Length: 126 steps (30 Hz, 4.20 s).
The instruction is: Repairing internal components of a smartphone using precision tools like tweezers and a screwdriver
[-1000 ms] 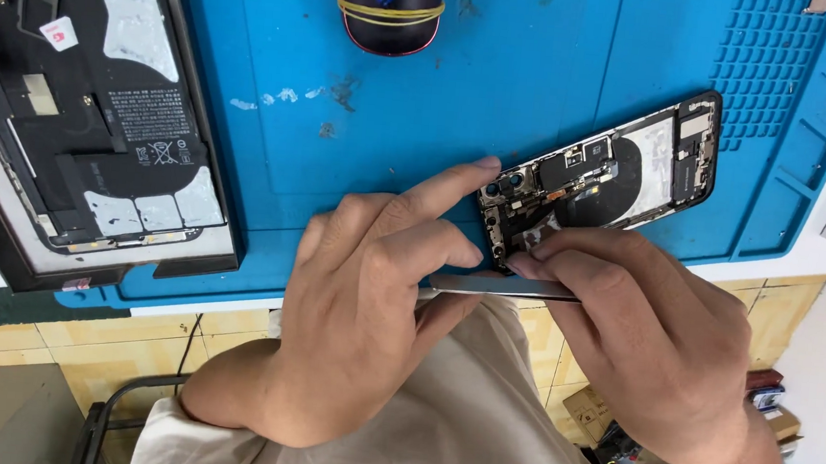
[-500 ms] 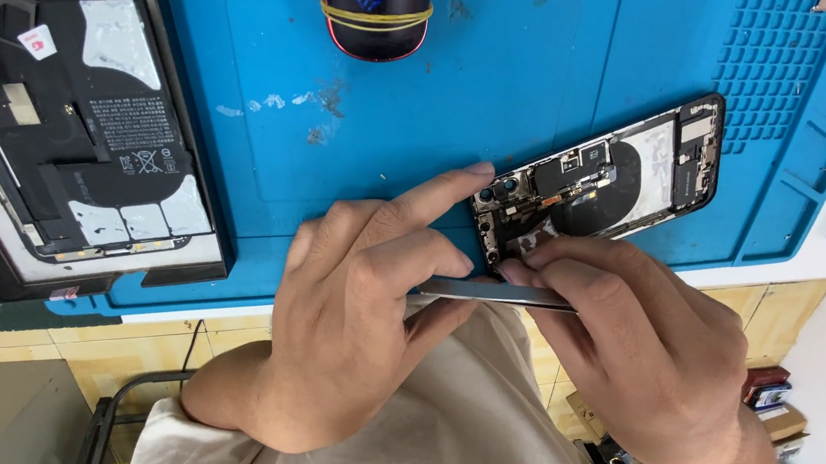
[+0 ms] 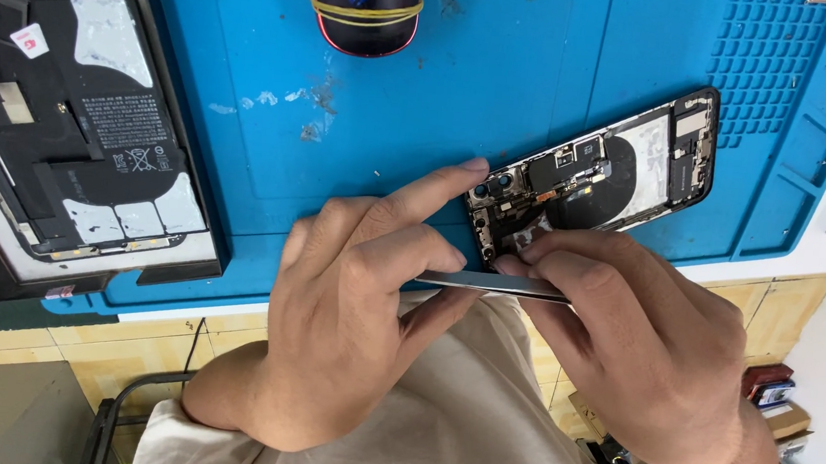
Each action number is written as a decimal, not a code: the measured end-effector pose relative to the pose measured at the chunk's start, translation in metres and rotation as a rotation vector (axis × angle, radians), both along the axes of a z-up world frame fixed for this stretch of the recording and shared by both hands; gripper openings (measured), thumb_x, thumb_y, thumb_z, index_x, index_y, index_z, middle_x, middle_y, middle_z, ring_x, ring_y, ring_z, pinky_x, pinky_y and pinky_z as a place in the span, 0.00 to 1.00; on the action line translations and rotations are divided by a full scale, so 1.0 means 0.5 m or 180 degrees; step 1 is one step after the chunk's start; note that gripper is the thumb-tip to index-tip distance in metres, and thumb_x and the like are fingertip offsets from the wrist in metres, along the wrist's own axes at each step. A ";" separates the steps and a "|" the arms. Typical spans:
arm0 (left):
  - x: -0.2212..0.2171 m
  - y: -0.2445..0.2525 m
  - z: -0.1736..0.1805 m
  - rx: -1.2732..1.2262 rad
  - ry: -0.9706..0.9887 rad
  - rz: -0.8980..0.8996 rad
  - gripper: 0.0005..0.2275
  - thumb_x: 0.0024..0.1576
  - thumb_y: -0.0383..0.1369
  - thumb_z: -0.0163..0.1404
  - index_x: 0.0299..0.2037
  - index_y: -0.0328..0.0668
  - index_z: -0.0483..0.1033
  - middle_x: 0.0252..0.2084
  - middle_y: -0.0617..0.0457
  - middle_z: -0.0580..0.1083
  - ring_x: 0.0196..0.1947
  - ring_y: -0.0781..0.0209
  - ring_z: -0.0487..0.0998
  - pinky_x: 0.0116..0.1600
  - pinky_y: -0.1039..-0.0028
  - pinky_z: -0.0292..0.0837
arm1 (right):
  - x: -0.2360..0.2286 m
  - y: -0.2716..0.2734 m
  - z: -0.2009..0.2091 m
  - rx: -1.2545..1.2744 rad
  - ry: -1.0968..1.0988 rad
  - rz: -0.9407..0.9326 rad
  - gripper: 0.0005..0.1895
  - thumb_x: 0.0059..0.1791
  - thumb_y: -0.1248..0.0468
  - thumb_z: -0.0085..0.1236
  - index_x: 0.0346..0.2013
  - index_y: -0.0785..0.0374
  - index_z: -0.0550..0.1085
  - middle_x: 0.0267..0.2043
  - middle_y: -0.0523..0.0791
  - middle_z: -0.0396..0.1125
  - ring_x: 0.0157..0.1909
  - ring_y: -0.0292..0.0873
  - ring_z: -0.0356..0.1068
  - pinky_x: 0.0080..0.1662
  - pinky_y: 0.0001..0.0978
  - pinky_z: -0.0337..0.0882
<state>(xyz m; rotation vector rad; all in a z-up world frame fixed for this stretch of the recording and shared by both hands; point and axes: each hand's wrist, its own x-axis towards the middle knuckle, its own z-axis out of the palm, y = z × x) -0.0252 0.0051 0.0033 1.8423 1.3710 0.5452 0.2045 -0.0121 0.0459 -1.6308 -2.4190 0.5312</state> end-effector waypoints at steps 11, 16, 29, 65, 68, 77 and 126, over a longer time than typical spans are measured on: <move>0.000 -0.013 -0.008 0.0190 -0.0207 0.0072 0.22 0.68 0.37 0.72 0.51 0.52 0.64 0.76 0.59 0.79 0.56 0.53 0.82 0.58 0.60 0.68 | -0.001 -0.004 -0.003 0.0070 0.0022 -0.0050 0.11 0.60 0.63 0.76 0.47 0.67 0.81 0.53 0.50 0.83 0.48 0.47 0.84 0.43 0.34 0.78; -0.003 -0.011 -0.007 -0.0128 -0.0187 0.0059 0.23 0.59 0.40 0.76 0.46 0.54 0.67 0.76 0.64 0.78 0.54 0.53 0.80 0.57 0.59 0.66 | -0.011 0.011 -0.003 0.0321 0.0263 0.0164 0.12 0.60 0.66 0.76 0.47 0.72 0.80 0.50 0.54 0.82 0.45 0.47 0.84 0.47 0.36 0.82; 0.004 -0.010 -0.007 0.0071 -0.0177 0.0136 0.19 0.68 0.40 0.72 0.47 0.54 0.67 0.75 0.62 0.79 0.53 0.56 0.81 0.56 0.62 0.67 | -0.007 0.000 0.005 0.0041 0.0041 -0.0066 0.10 0.62 0.63 0.70 0.47 0.68 0.80 0.53 0.50 0.83 0.49 0.45 0.84 0.45 0.34 0.79; 0.009 -0.009 -0.006 0.0108 -0.0201 0.0248 0.16 0.69 0.40 0.67 0.44 0.55 0.67 0.71 0.62 0.82 0.50 0.59 0.80 0.54 0.63 0.66 | -0.048 -0.032 -0.028 0.0248 0.0503 -0.0570 0.14 0.60 0.68 0.71 0.41 0.64 0.71 0.50 0.50 0.81 0.39 0.44 0.80 0.38 0.33 0.72; 0.008 -0.010 -0.006 0.0157 -0.0217 0.0235 0.16 0.71 0.40 0.66 0.45 0.55 0.67 0.71 0.61 0.82 0.51 0.58 0.80 0.54 0.63 0.66 | -0.045 -0.031 -0.027 0.0143 0.0571 -0.0562 0.15 0.59 0.69 0.72 0.41 0.65 0.69 0.50 0.51 0.81 0.40 0.45 0.81 0.38 0.32 0.71; 0.001 0.001 0.011 -0.0135 -0.0152 0.0060 0.13 0.70 0.42 0.64 0.44 0.56 0.69 0.74 0.62 0.79 0.53 0.55 0.79 0.56 0.59 0.64 | -0.057 -0.047 -0.028 0.0168 0.0506 -0.0819 0.20 0.59 0.70 0.74 0.39 0.65 0.66 0.50 0.52 0.82 0.41 0.44 0.82 0.34 0.32 0.67; -0.071 -0.115 -0.002 0.0543 -0.1685 0.0640 0.21 0.60 0.27 0.74 0.47 0.51 0.68 0.66 0.39 0.79 0.69 0.42 0.83 0.69 0.59 0.78 | -0.144 -0.040 0.109 0.0278 0.1803 -0.1882 0.30 0.56 0.90 0.71 0.36 0.67 0.57 0.25 0.48 0.55 0.48 0.51 0.85 0.27 0.25 0.54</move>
